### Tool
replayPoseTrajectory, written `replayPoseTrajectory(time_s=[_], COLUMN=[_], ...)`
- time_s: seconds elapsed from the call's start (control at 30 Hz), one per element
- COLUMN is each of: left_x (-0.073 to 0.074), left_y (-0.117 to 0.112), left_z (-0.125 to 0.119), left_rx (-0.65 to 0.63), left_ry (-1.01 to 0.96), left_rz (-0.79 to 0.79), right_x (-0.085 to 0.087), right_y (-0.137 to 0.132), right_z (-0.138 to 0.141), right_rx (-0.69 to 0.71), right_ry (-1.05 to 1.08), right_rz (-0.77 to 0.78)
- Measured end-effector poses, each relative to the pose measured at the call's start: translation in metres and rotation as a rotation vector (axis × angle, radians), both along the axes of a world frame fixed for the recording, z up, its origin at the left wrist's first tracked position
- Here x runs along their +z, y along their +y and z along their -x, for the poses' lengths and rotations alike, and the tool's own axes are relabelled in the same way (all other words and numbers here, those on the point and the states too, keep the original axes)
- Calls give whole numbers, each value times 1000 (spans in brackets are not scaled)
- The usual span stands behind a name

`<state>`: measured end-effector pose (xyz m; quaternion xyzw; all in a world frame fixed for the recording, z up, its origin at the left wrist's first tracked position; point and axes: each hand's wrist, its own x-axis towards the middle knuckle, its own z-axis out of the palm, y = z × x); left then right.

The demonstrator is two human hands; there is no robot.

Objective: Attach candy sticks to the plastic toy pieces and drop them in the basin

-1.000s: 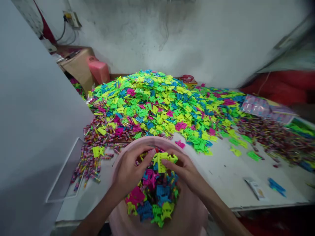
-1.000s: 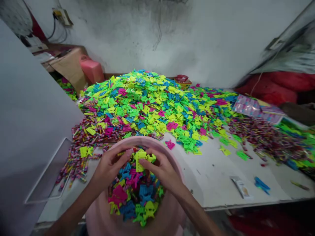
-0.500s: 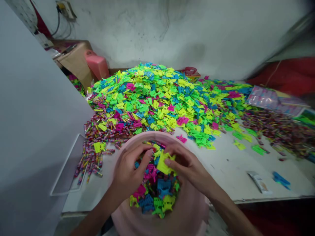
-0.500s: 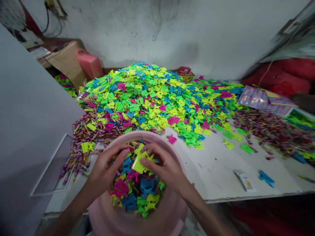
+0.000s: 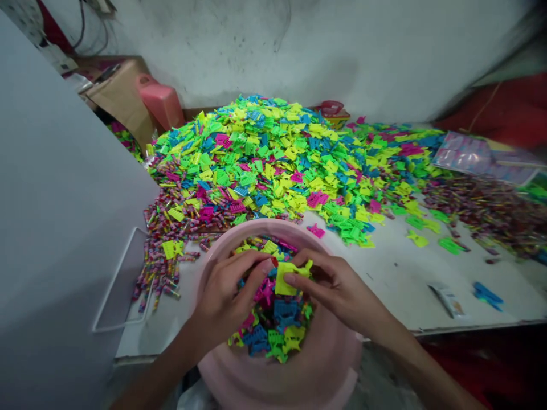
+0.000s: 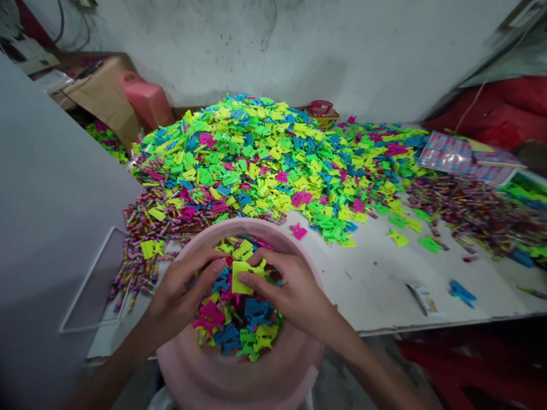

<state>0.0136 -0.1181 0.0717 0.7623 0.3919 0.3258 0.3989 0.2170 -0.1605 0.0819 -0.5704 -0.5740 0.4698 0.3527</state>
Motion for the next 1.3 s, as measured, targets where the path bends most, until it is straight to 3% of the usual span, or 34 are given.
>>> replayPoseTrajectory(time_s=[0.13,0.23,0.37,0.57,0.73,0.8,0.9,1.07,1.3], left_x=[-2,-2,1,-8,-20,-20,-20,-23,-32], left_y=[1,3,8,16,8,3,-2,-7,-9], left_z=[2,5,14,24,16,13,11,9,-5], left_rx=[1,-84,-202,-284,-91,-27,3,-67,-31], left_ry=[18,32,98,302,646,696,696,660,672], left_rz=[-69,-177,-209,-261,-711,-803,-839,-896,-918], right_x=[0,-1,-5,-24,-34,-31,-29,-35,-39], right_y=[3,4,1,5,20,22,18,9,5], right_z=[0,-1,3,12,15,17,18,14,4], right_rx=[27,68,103,96,65,73,78,42,-8], right_ry=[-37,-66,-40,9,63,89,124,288,353], right_rz=[-74,-107,-112,-98,-84,-90,-82,41,27])
